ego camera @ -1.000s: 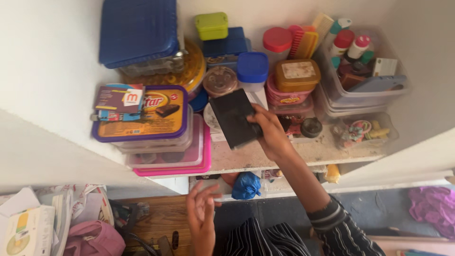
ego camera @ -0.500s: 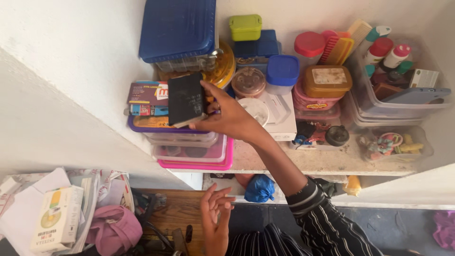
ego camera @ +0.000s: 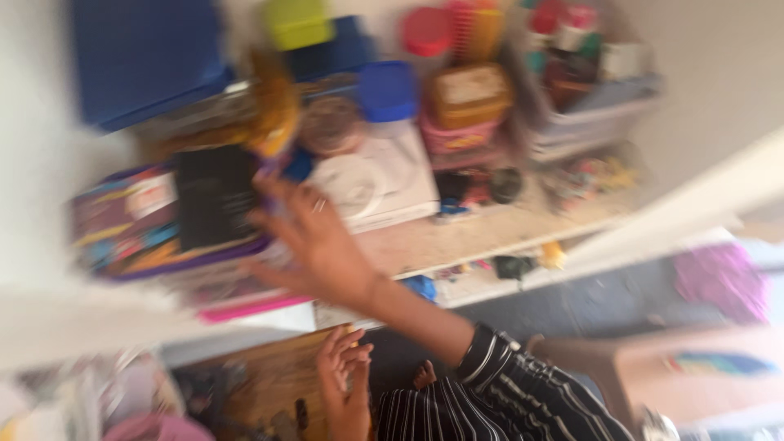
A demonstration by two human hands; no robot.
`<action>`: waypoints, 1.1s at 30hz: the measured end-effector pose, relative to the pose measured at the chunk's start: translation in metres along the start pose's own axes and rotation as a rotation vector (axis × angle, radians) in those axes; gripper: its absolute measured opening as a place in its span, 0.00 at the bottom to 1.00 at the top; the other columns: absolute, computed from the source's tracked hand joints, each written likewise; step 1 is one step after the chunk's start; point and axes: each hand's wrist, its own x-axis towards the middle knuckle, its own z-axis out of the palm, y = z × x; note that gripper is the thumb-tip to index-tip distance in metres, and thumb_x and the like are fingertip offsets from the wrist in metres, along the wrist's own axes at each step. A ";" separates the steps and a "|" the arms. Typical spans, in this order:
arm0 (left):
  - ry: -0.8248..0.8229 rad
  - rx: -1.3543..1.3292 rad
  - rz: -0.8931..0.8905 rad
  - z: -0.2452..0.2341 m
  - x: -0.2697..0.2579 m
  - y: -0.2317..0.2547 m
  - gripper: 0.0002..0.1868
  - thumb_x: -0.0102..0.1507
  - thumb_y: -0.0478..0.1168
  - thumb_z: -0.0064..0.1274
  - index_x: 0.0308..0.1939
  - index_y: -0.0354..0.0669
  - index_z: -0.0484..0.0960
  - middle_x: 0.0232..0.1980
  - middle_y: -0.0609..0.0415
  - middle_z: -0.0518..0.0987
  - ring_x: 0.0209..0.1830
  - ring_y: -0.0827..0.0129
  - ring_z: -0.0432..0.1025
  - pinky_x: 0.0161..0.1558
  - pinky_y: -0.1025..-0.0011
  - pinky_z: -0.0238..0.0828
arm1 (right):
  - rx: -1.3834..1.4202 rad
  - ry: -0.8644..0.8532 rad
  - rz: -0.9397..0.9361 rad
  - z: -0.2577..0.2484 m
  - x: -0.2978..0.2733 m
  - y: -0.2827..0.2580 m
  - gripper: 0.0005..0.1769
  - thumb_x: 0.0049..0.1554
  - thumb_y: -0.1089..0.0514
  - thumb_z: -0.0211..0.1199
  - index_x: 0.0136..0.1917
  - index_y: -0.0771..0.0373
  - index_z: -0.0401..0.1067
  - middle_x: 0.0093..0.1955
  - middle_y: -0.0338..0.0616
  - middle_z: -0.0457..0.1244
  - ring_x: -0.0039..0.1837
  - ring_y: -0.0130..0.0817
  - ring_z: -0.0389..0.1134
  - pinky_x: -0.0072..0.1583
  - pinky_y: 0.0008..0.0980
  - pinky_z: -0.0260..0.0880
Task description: The person moves various cosmetic and household items between a lower table and upper shelves, including bottles, small containers, and a case. The person then removes colorful small balls from a plastic bag and rolls one between their fingers on a flat surface.
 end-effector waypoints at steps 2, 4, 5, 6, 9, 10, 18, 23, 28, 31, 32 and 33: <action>0.026 -0.126 -0.018 0.012 0.002 -0.020 0.30 0.66 0.30 0.49 0.72 0.34 0.60 0.58 0.39 0.75 0.54 0.58 0.77 0.60 0.62 0.72 | 0.007 0.034 -0.003 -0.011 -0.035 -0.001 0.30 0.59 0.47 0.72 0.67 0.63 0.68 0.76 0.55 0.56 0.77 0.52 0.60 0.73 0.50 0.62; -0.031 -0.165 -0.042 0.023 0.008 -0.034 0.33 0.65 0.29 0.49 0.73 0.34 0.57 0.61 0.41 0.71 0.58 0.60 0.74 0.61 0.63 0.69 | -0.052 -0.063 0.081 -0.029 -0.082 0.005 0.26 0.60 0.49 0.71 0.66 0.60 0.67 0.73 0.52 0.59 0.71 0.48 0.63 0.72 0.52 0.63; -0.099 -0.145 -0.043 0.027 0.013 -0.036 0.35 0.64 0.29 0.49 0.74 0.35 0.54 0.66 0.43 0.69 0.62 0.63 0.71 0.62 0.65 0.67 | -0.054 -0.056 0.151 -0.039 -0.108 0.009 0.26 0.60 0.50 0.70 0.67 0.60 0.68 0.72 0.50 0.60 0.70 0.48 0.63 0.72 0.52 0.64; -0.167 -0.126 -0.043 0.034 0.020 -0.038 0.37 0.63 0.29 0.49 0.74 0.35 0.52 0.70 0.46 0.66 0.65 0.66 0.68 0.63 0.66 0.65 | -0.055 -0.046 0.221 -0.050 -0.135 0.014 0.25 0.61 0.51 0.69 0.68 0.60 0.69 0.71 0.48 0.60 0.69 0.48 0.63 0.71 0.51 0.65; -0.367 0.056 -0.087 0.067 0.031 -0.036 0.32 0.63 0.31 0.53 0.72 0.37 0.63 0.62 0.45 0.78 0.52 0.65 0.76 0.51 0.70 0.68 | -0.025 -0.090 0.529 -0.092 -0.228 0.027 0.24 0.58 0.54 0.69 0.65 0.61 0.71 0.62 0.50 0.64 0.64 0.50 0.65 0.66 0.47 0.66; -0.406 0.115 -0.081 0.084 0.027 -0.032 0.26 0.64 0.31 0.52 0.67 0.37 0.69 0.61 0.46 0.78 0.53 0.65 0.76 0.51 0.70 0.70 | -0.005 -0.101 0.658 -0.110 -0.261 0.027 0.23 0.58 0.54 0.70 0.64 0.61 0.71 0.58 0.51 0.65 0.61 0.50 0.66 0.64 0.46 0.66; -0.804 0.357 0.138 0.236 -0.017 -0.009 0.13 0.66 0.36 0.53 0.54 0.41 0.84 0.60 0.50 0.81 0.57 0.65 0.75 0.50 0.71 0.75 | -0.164 0.230 1.510 -0.250 -0.493 0.012 0.17 0.56 0.57 0.66 0.59 0.57 0.76 0.49 0.40 0.72 0.41 0.34 0.70 0.48 0.34 0.71; -1.101 0.331 0.339 0.340 -0.106 -0.060 0.19 0.63 0.37 0.55 0.59 0.42 0.80 0.62 0.46 0.80 0.63 0.54 0.72 0.58 0.60 0.70 | -0.402 0.583 1.590 -0.305 -0.626 0.007 0.14 0.57 0.57 0.67 0.56 0.61 0.78 0.43 0.45 0.72 0.43 0.30 0.72 0.49 0.32 0.73; -1.279 0.473 -0.001 0.453 -0.197 -0.145 0.25 0.62 0.43 0.57 0.63 0.41 0.74 0.59 0.47 0.80 0.62 0.55 0.73 0.61 0.60 0.68 | -0.366 0.691 1.554 -0.375 -0.700 0.017 0.15 0.55 0.58 0.68 0.56 0.62 0.78 0.43 0.46 0.71 0.44 0.31 0.74 0.47 0.34 0.74; -1.298 0.738 0.066 0.523 -0.229 -0.201 0.25 0.60 0.47 0.61 0.58 0.42 0.75 0.56 0.46 0.80 0.61 0.53 0.72 0.59 0.58 0.68 | -0.343 0.629 1.630 -0.413 -0.733 0.032 0.15 0.55 0.57 0.68 0.55 0.61 0.78 0.40 0.45 0.71 0.42 0.32 0.75 0.47 0.33 0.75; -1.299 0.796 0.209 0.544 -0.234 -0.215 0.26 0.60 0.47 0.62 0.57 0.40 0.75 0.56 0.44 0.79 0.60 0.50 0.71 0.58 0.54 0.67 | -0.336 0.613 1.609 -0.424 -0.743 0.042 0.15 0.55 0.57 0.68 0.55 0.62 0.77 0.41 0.44 0.72 0.43 0.31 0.75 0.48 0.32 0.75; -1.267 0.866 0.312 0.564 -0.235 -0.224 0.27 0.58 0.47 0.64 0.57 0.40 0.75 0.55 0.44 0.79 0.59 0.49 0.71 0.59 0.54 0.66 | -0.327 0.595 1.583 -0.436 -0.752 0.054 0.14 0.55 0.57 0.68 0.55 0.62 0.77 0.43 0.43 0.72 0.44 0.30 0.76 0.48 0.32 0.75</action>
